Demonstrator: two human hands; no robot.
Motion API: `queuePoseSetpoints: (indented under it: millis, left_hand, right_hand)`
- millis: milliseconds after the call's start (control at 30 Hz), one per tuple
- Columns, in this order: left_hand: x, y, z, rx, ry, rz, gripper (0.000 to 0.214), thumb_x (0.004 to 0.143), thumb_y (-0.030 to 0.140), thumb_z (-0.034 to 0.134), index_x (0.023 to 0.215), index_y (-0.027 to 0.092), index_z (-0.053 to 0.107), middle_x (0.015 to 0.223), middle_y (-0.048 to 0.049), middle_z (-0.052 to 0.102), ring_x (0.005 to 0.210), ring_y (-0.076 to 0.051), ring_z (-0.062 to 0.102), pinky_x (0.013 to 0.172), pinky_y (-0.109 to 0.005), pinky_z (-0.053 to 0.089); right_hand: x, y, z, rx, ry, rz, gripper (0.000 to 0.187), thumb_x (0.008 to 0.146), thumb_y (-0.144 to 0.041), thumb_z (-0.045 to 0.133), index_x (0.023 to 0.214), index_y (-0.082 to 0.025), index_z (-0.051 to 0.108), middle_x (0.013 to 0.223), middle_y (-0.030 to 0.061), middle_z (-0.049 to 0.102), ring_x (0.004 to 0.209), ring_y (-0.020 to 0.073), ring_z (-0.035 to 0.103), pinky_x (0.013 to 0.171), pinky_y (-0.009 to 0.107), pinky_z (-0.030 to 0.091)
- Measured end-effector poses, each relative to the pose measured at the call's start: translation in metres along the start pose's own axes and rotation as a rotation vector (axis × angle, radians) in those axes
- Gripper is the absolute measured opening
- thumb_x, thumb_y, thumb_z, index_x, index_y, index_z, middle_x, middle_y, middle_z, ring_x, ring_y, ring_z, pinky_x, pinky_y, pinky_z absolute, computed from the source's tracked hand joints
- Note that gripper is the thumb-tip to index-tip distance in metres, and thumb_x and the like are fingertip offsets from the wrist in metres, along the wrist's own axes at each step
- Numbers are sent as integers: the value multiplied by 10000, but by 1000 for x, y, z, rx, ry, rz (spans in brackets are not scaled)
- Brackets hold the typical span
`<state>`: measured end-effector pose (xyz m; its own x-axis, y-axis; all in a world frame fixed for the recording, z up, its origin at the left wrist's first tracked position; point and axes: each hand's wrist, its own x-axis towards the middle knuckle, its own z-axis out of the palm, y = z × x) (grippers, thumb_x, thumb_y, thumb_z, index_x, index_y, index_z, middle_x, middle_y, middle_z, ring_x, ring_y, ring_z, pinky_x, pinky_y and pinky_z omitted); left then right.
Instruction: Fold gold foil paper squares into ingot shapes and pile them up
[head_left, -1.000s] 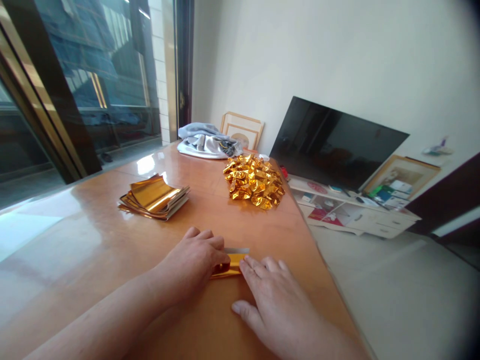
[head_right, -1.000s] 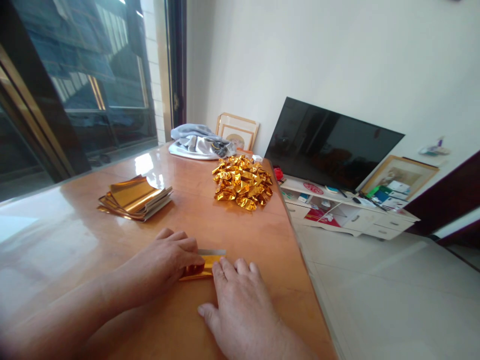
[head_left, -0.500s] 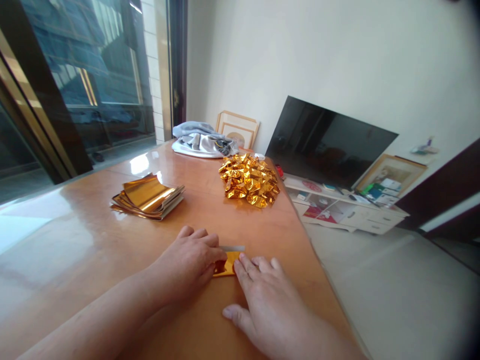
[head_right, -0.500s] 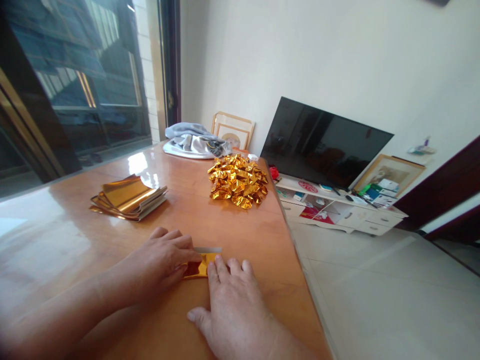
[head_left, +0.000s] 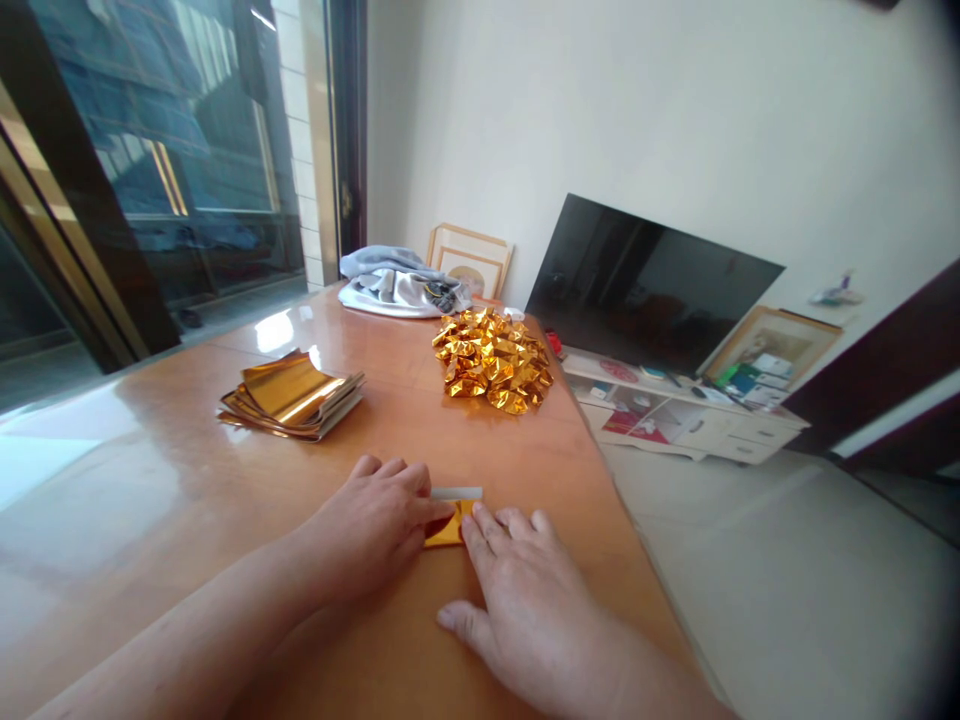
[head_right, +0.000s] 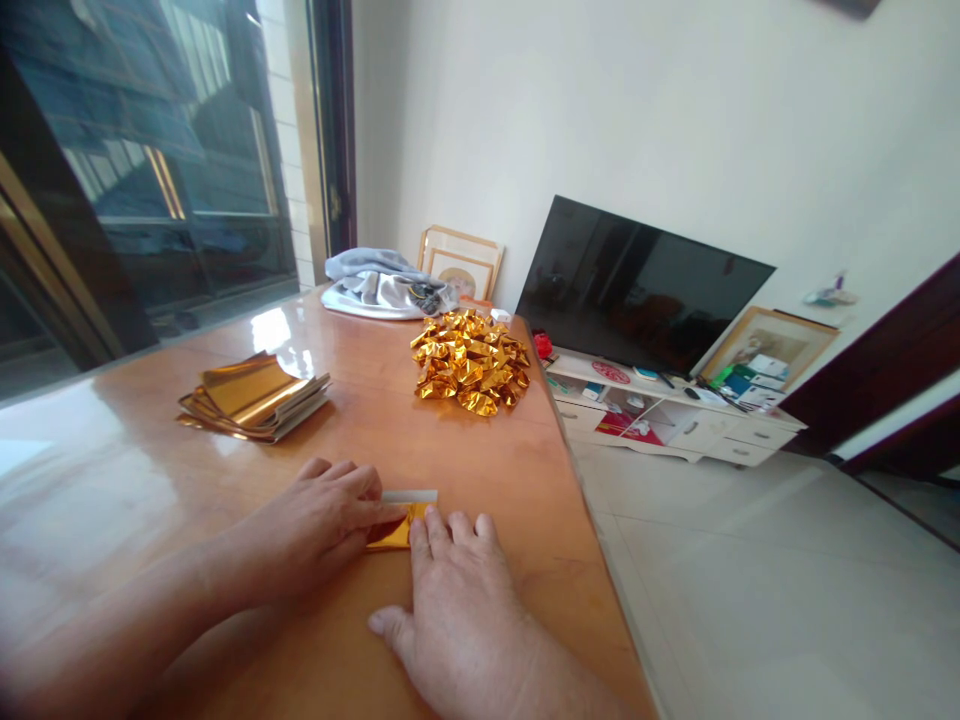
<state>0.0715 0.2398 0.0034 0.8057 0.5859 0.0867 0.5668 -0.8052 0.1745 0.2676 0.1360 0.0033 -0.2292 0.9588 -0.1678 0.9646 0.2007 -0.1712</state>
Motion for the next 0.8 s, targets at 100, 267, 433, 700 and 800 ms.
queuePoseSetpoints:
  millis: [100,267,433,700,800]
  left_hand:
    - [0,-1,0,-18,10,6,283,976,310,447,1015,328,727,923,-45,593,880,-208,537,810,-371,344]
    - [0,-2,2,-20,18,7,258,962,355,484,1018,338,735,943,-43,590,908,-212,537,819,-372,340]
    - [-1,-2,3,-39,15,-1,249,955,350,492,1010,339,734,963,-43,596,924,-214,542,813,-371,335]
    - [0,-2,2,-31,33,13,232,949,340,500,999,328,726,947,-47,598,920,-221,548,817,-370,340]
    - [-1,-1,2,-31,33,17,232,944,324,505,998,330,731,934,-48,596,911,-219,545,822,-368,341]
  right_hand:
    - [0,-1,-2,-13,3,-7,847,920,-633,492,1571,-121,318,1600,185,313,1453,409,304,1193,617,137]
    - [-2,-3,-8,-7,-28,-21,887,917,-686,444,1575,-109,300,1604,196,301,1477,393,262,1205,599,104]
    - [-5,-1,-13,7,-57,-22,934,889,-712,469,1576,-104,294,1622,192,259,1496,392,216,1207,599,107]
    - [-5,5,-17,-12,-5,-71,823,910,-669,495,1529,-133,409,1578,183,373,1478,382,265,1180,598,172]
    - [-1,6,-24,-20,128,-72,556,976,-564,470,1369,-191,596,1427,151,574,1353,343,442,1116,554,284]
